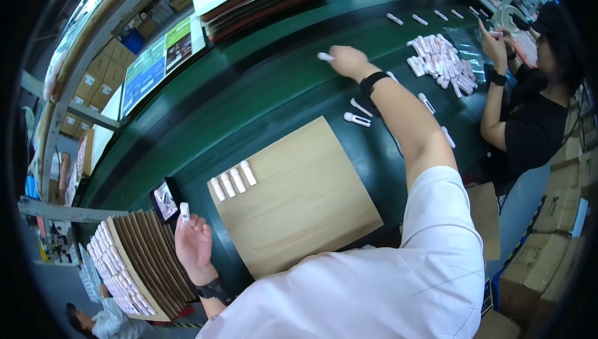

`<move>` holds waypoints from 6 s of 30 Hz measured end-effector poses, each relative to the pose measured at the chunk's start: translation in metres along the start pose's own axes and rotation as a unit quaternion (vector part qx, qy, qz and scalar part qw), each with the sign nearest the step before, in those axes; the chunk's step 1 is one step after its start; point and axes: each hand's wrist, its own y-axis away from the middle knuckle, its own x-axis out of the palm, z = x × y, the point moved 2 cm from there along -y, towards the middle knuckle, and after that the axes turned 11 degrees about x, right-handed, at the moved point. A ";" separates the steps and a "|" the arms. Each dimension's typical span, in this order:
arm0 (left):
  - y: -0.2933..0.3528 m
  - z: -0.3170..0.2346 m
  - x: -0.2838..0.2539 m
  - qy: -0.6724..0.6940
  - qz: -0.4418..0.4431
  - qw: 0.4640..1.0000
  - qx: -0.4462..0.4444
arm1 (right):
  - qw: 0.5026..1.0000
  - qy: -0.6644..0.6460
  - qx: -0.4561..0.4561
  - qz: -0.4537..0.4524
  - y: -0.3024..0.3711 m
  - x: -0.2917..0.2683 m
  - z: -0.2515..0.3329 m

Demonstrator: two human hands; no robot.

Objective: The person picks up white electronic devices and their caps from a conveyor belt, fits the caps onto the devices, and aligns the assembled units in rows on a cardboard sheet.

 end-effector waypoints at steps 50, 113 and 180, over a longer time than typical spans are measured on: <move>0.021 0.022 0.072 -0.527 0.227 0.796 0.192 | 0.799 -0.507 -0.274 0.171 0.309 0.009 0.115; -0.043 0.119 0.068 -0.747 0.304 0.485 0.339 | 0.923 -0.167 -0.347 0.019 0.241 0.066 0.108; 0.087 0.084 0.016 -0.810 0.395 0.432 0.037 | 0.995 -0.014 -0.089 -0.039 0.001 0.028 0.048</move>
